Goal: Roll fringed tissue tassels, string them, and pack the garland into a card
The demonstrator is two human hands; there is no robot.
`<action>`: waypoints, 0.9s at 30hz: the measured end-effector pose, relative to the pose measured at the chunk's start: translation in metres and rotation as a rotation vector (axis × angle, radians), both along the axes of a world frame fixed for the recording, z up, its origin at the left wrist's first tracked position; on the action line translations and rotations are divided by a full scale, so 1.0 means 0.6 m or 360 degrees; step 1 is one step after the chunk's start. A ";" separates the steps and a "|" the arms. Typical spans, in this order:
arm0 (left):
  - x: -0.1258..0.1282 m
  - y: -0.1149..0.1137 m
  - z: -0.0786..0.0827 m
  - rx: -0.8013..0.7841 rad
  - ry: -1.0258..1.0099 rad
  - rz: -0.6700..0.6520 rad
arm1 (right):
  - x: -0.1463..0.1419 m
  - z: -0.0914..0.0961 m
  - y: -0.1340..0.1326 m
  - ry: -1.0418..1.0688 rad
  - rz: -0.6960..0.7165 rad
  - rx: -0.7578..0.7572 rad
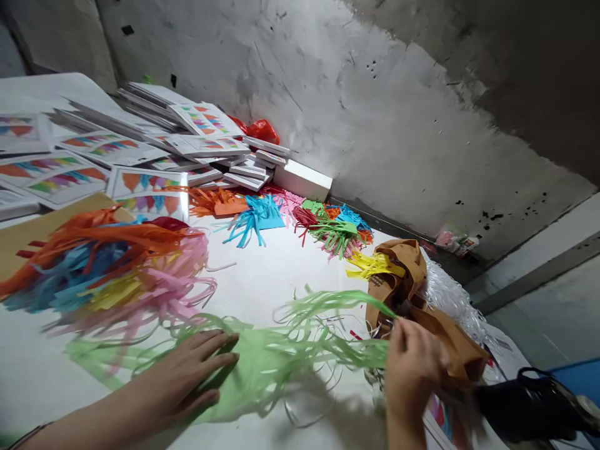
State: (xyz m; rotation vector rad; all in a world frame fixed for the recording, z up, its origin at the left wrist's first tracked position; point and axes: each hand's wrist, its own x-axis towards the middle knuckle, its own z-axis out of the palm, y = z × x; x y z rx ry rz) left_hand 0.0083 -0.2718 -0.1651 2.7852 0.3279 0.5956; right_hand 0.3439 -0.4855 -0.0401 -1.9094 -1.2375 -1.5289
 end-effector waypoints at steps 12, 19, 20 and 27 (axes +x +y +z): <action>0.062 -0.070 0.229 -0.0962 -0.0444 -0.0309 | -0.174 0.014 -0.025 -0.0315 0.0684 -0.0554; 0.116 -0.103 0.223 -0.2369 0.0021 -0.0416 | -0.213 0.000 0.014 -0.0161 0.0979 -0.0269; 0.115 -0.104 0.217 -0.2488 0.0021 -0.0408 | -0.212 0.001 0.016 -0.0116 0.1030 -0.0200; 0.121 -0.124 0.213 -0.2800 -0.0259 -0.0514 | -0.241 -0.035 0.015 0.0581 0.1189 0.0114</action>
